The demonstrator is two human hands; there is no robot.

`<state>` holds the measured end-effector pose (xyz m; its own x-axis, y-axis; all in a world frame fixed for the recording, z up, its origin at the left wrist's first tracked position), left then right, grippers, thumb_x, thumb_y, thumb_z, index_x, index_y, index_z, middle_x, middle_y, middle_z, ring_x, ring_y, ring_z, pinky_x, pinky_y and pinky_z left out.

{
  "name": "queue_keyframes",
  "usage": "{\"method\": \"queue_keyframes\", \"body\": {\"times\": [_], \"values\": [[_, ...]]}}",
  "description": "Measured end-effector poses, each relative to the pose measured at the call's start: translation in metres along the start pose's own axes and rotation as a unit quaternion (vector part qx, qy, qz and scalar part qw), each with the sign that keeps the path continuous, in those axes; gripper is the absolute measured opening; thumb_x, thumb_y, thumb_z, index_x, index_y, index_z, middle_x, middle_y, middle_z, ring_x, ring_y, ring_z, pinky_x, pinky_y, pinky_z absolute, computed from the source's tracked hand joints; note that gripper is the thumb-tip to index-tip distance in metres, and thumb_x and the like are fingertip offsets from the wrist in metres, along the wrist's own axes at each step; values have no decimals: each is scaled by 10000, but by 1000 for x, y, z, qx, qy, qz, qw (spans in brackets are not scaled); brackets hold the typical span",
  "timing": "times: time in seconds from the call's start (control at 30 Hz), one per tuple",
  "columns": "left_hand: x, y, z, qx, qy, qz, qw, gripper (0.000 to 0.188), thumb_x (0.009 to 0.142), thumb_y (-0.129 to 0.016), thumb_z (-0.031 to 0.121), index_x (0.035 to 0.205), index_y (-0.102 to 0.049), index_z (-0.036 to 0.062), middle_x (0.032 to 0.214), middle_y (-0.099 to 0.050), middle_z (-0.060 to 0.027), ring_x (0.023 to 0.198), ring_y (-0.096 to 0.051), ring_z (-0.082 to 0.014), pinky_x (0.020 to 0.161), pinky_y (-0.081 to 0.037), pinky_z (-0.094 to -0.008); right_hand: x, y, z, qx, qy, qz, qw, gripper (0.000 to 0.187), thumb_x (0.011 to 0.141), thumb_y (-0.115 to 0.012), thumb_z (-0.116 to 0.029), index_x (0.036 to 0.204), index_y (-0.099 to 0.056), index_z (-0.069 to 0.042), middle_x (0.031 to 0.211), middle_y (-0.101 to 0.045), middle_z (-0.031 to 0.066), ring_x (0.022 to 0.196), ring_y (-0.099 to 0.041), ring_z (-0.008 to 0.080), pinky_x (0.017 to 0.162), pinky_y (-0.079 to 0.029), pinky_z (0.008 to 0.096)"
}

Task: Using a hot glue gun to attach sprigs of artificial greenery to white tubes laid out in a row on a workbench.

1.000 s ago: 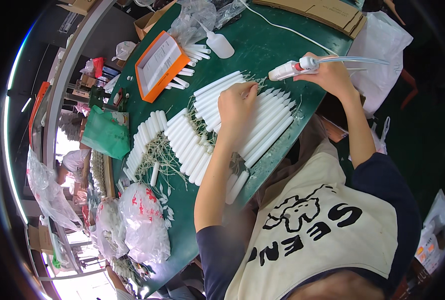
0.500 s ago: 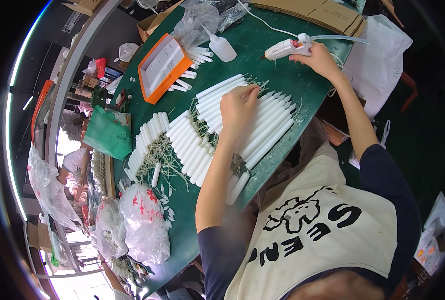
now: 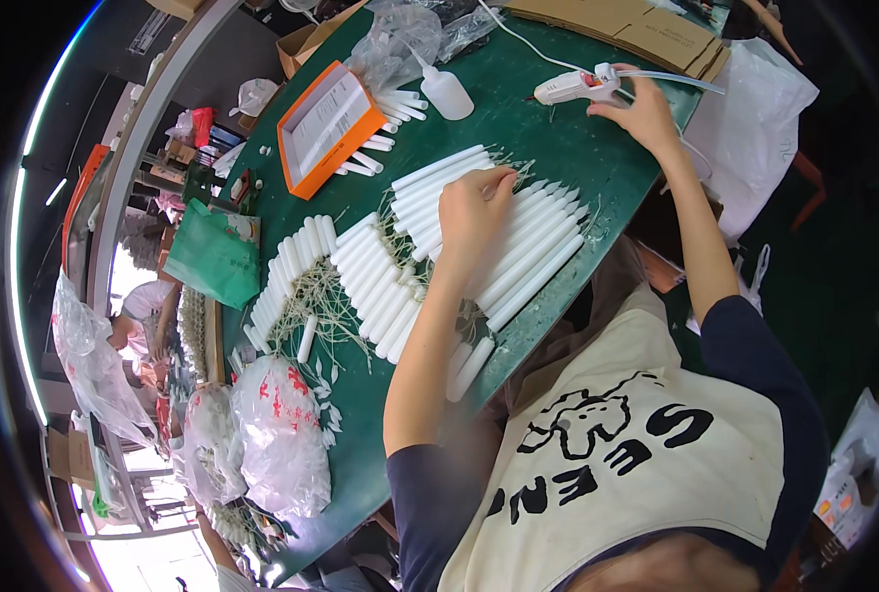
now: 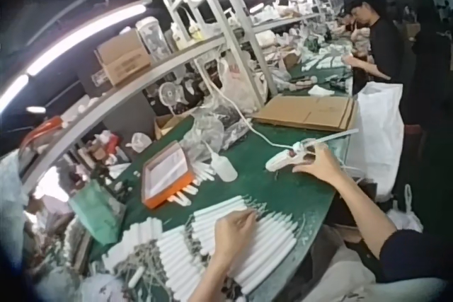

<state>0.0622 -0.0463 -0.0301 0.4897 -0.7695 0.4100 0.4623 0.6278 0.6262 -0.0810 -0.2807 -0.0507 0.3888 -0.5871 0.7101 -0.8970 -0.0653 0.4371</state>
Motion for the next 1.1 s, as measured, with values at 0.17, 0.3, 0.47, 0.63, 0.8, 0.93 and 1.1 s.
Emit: {"method": "queue_keyframes", "body": {"times": [0.17,0.3,0.47,0.63,0.8,0.93,1.1], "values": [[-4,9,-6,16,36,-1,999,184,789,-631,157,901,-691,24,875,-680,-139,805,-659,-236,739,-487,-280,-41,31,-22,-85,-73,137,984,446,615,-820,-321,628,-475,-39,598,-483,77,545,-466,262,527,-381,355],[0,6,-4,34,19,-7,999,187,788,-616,177,892,-695,43,838,-671,-154,761,-651,-276,703,-495,-310,-76,28,-78,-18,38,156,987,426,685,-749,-163,547,-357,-66,482,-329,56,422,-339,233,423,-281,337],[-4,2,-12,54,-19,10,998,166,760,-613,227,826,-712,111,723,-656,-128,672,-625,-305,625,-489,-387,-61,11,-195,175,303,-6,937,255,642,-679,-94,588,-432,-61,557,-446,55,485,-452,232,462,-361,318],[-20,5,-4,-67,-77,152,983,147,742,-612,223,797,-717,136,720,-655,-114,704,-621,-301,665,-489,-401,-73,-56,-295,291,429,-179,836,169,684,-675,-119,690,-524,-42,779,-568,88,751,-554,249,616,-463,331],[-6,-1,-13,41,0,73,996,136,723,-616,232,756,-716,147,696,-649,-103,676,-613,-307,638,-486,-412,-114,-119,-372,284,531,-314,734,128,724,-648,-142,764,-570,-48,880,-584,72,906,-550,221,683,-488,318],[-7,1,-8,6,-11,126,992,116,699,-632,213,736,-716,142,680,-646,-95,652,-610,-303,606,-477,-415,-157,-164,-406,64,634,-349,687,132,695,-643,-130,801,-599,-65,869,-582,35,936,-557,195,702,-501,318],[-9,15,-3,-28,-9,164,986,115,705,-635,203,735,-715,127,661,-646,-91,631,-612,-293,601,-481,-393,-173,-200,-425,28,638,-426,641,138,695,-608,-85,833,-600,-73,895,-583,34,950,-558,201,695,-506,323]]}}
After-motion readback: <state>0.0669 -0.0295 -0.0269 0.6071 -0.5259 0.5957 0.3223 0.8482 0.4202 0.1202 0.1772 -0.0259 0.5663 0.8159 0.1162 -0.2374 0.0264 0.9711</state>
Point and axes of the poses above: each hand's wrist, its own x-axis towards the middle knuckle, its own y-axis out of the back of the hand, z = x × y, the point moved 3 cm from there along x, towards the middle knuckle
